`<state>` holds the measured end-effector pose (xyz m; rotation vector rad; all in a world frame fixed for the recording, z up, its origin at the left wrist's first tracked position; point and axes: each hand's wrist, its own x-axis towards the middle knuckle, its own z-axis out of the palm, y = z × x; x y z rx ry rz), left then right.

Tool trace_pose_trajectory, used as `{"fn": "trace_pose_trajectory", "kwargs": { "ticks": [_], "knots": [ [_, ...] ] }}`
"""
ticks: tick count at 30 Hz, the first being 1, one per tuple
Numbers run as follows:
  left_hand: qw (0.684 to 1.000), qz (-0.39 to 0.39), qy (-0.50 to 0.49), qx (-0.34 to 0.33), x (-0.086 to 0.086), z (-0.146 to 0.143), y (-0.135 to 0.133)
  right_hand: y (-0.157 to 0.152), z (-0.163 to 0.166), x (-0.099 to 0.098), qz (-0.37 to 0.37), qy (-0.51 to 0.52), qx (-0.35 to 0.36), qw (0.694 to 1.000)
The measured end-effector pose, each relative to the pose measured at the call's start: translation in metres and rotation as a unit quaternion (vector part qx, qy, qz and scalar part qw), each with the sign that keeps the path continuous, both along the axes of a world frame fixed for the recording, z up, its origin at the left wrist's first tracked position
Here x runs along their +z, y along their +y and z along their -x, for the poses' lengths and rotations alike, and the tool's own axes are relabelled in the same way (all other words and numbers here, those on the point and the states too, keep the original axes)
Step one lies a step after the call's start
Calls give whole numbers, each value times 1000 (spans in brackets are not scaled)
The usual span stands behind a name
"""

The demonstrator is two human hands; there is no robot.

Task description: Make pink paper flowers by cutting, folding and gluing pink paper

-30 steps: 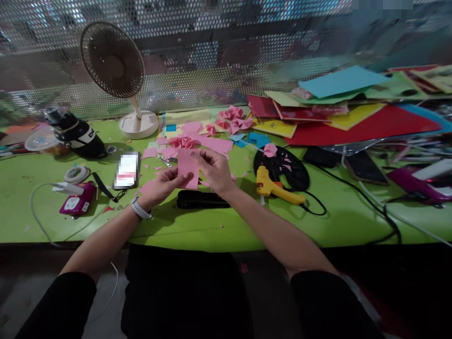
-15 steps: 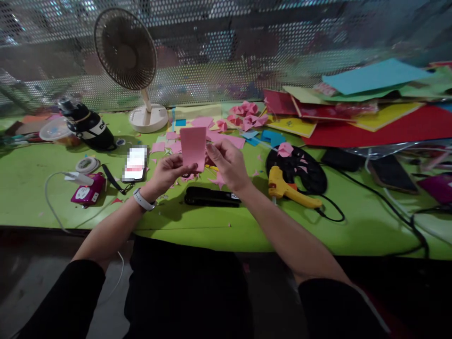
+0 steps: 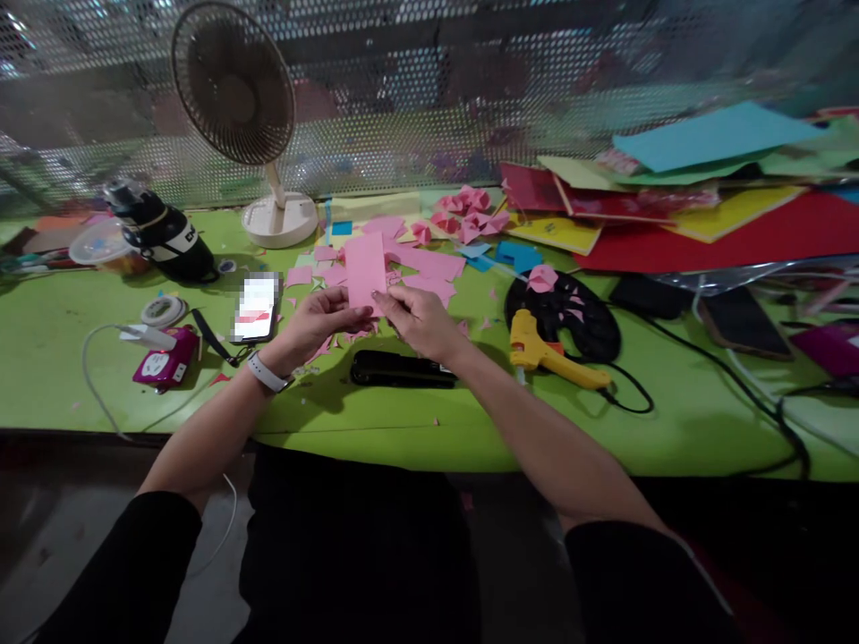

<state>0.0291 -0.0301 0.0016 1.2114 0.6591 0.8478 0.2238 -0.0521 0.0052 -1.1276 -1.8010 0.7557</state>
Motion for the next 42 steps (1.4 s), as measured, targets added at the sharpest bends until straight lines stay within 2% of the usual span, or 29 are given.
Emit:
{"fn": "trace_pose_trajectory", "kwargs": {
  "ticks": [3,7,15,25,30,37,42],
  "knots": [
    [1000,-2,1,6,0,1,0,-2,-2,0,54,42,10,998],
    [1000,-11,-4,22,-2,0,2,-2,-2,-3,124,72,60,988],
    [999,-17,-3,43,-4,4,9,4,-9,-2,144,72,121,979],
    [999,2,39,6,4,6,5,3,-13,-7,121,-17,118,986],
    [998,-8,65,-7,8,12,8,2,-15,-6,115,2,124,986],
    [996,38,86,-2,21,27,14,6,-31,0,147,93,110,979],
    [991,127,38,5,10,20,15,6,-34,0,178,82,174,965]
  ]
}}
